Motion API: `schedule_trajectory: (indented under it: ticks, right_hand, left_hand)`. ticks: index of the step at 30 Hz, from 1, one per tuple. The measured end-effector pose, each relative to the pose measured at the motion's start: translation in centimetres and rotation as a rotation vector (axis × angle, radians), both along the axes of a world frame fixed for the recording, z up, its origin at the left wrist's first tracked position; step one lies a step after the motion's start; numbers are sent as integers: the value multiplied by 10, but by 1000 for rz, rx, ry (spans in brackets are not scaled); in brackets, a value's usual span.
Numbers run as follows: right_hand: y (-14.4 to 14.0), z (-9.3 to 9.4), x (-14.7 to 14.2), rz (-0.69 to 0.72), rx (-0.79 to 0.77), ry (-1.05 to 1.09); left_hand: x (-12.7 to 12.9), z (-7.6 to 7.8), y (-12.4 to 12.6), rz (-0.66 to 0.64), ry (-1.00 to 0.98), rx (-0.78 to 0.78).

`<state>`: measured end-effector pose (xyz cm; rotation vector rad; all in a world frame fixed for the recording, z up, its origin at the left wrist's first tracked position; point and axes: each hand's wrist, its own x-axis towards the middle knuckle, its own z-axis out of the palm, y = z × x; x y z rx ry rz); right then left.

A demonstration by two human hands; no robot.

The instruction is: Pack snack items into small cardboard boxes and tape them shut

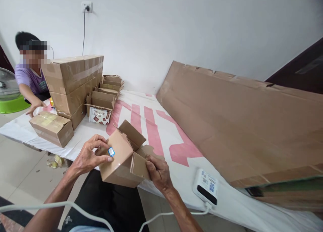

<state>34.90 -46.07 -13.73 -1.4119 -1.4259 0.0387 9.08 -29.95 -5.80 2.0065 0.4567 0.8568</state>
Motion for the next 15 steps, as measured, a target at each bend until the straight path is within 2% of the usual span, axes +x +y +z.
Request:
schedule_trajectory:
  ticks: [15]
  right_hand:
    - [0,-2,0,9,38,-19]
  left_hand:
    - [-1,3,0,-15,11,39]
